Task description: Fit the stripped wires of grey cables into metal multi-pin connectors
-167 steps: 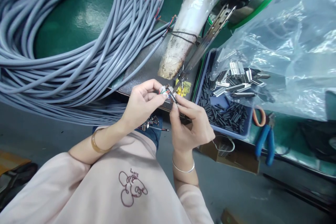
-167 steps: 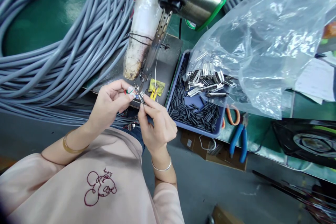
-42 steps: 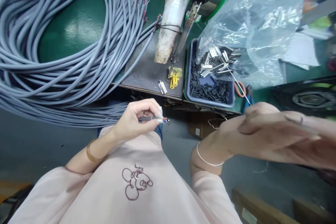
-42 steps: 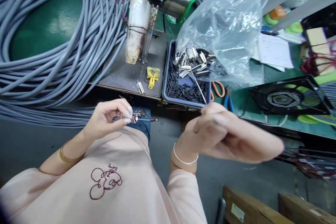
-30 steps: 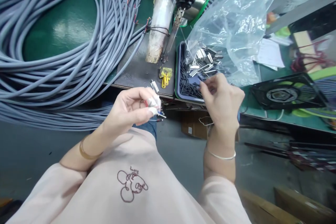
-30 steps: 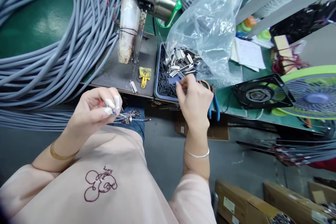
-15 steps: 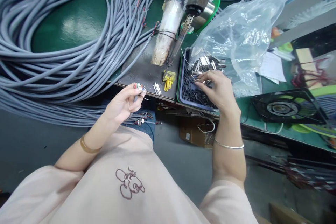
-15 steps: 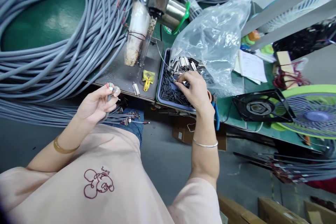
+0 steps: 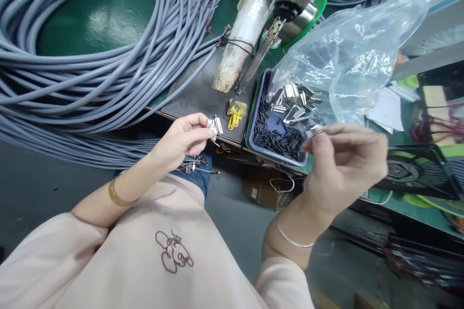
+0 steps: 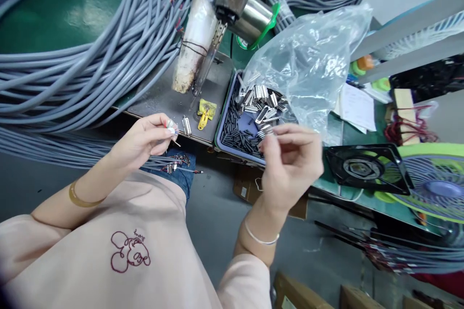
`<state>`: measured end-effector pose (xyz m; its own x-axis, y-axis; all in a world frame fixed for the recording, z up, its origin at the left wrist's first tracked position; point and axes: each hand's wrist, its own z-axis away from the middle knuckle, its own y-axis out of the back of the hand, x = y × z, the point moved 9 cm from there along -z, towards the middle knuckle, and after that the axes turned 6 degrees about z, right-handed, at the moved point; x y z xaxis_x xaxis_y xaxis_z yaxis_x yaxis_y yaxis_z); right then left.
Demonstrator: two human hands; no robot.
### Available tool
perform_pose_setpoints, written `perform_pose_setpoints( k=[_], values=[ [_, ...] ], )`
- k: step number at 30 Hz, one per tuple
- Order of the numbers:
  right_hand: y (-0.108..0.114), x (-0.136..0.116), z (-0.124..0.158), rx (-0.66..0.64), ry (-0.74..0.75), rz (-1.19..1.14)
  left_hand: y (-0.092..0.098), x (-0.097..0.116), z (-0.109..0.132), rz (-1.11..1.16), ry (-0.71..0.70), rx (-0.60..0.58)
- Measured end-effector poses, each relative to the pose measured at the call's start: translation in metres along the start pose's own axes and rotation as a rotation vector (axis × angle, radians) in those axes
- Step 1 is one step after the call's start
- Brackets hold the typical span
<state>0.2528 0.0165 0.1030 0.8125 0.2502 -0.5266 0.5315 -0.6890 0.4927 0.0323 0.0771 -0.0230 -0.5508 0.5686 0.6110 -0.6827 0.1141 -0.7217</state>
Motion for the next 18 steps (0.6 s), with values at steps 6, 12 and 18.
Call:
perform_pose_setpoints(
  k=[6,12,18],
  values=[
    [-0.033,-0.030,0.045,0.039,-0.146,-0.093,-0.013,-0.002,-0.005,-0.116,-0.081,0.047],
    [-0.043,-0.024,0.055,0.284,-0.152,-0.123,-0.005,-0.003,-0.007,-0.156,-0.096,0.075],
    [-0.052,-0.023,0.056,0.184,-0.177,-0.203,-0.003,-0.001,-0.009,-0.159,-0.129,0.075]
  ],
)
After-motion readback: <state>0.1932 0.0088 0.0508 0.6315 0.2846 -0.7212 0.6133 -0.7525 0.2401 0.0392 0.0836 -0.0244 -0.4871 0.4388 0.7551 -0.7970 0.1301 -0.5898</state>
